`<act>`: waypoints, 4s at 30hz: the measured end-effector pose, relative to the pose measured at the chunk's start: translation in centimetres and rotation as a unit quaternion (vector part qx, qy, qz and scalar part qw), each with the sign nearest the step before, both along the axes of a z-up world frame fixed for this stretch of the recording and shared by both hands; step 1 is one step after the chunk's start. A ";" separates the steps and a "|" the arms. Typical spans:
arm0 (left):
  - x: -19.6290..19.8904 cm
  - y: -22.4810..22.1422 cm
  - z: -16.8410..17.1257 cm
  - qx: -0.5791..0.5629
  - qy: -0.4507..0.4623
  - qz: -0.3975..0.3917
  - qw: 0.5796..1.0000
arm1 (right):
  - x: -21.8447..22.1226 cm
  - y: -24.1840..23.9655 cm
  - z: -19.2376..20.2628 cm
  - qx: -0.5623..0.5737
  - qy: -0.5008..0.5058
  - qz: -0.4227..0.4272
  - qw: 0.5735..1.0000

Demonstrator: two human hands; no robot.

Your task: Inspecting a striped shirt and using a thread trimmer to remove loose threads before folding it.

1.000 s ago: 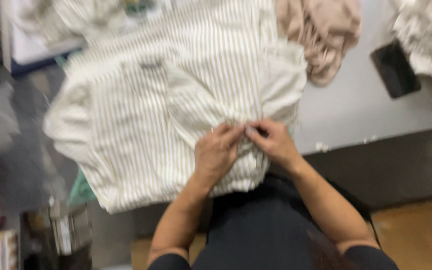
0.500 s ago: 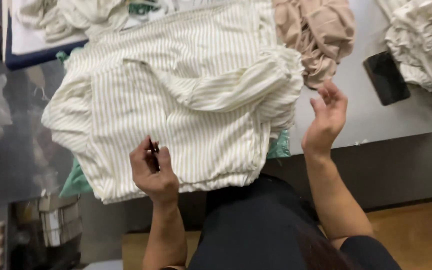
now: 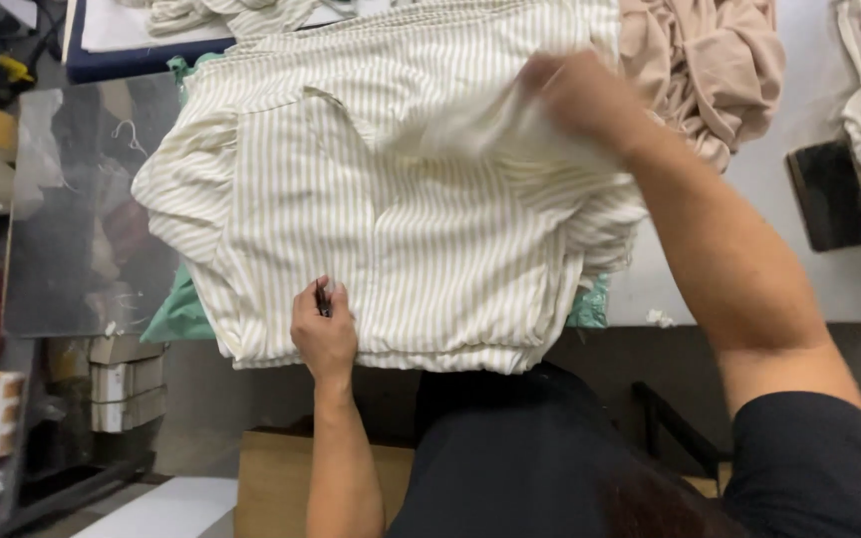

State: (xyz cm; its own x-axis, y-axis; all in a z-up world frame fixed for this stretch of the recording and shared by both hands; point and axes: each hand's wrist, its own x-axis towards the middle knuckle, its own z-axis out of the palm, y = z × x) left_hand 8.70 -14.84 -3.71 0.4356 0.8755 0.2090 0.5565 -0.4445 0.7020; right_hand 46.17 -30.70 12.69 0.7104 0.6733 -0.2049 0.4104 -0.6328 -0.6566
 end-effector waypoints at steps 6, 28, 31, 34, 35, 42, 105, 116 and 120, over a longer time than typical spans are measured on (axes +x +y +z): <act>-2.1 -0.2 3.0 -0.191 -0.073 0.064 0.977 | 3.8 -4.9 -2.0 0.288 -0.453 -0.002 0.844; -5.5 26.5 -1.9 -0.052 -0.023 0.066 0.996 | -24.1 -8.7 -3.8 0.288 -0.171 -0.214 0.917; -4.7 25.5 0.9 -0.058 -0.072 0.066 0.994 | -25.6 -4.1 -2.3 0.300 -0.202 -0.113 0.925; -4.2 25.6 2.4 -0.172 -0.089 0.027 0.981 | -26.8 0.4 -0.9 0.308 -0.131 0.002 0.942; -4.2 26.0 2.4 -0.148 -0.112 0.015 0.983 | -27.2 2.1 -0.3 0.291 -0.152 0.068 0.942; -3.1 28.5 0.5 0.118 -0.103 0.013 0.988 | -28.6 14.8 -2.1 0.245 0.042 0.134 0.959; 4.2 25.2 0.2 -0.405 -0.407 -0.166 0.802 | -24.0 25.6 -15.0 0.270 -0.168 0.068 0.946; 3.2 24.1 1.3 -0.273 -0.367 -0.189 0.869 | -24.2 24.1 -14.3 0.368 -0.096 0.082 0.921; 2.9 23.7 3.0 -0.219 -0.308 -0.159 0.912 | -24.4 24.5 -14.5 0.371 -0.264 0.128 0.881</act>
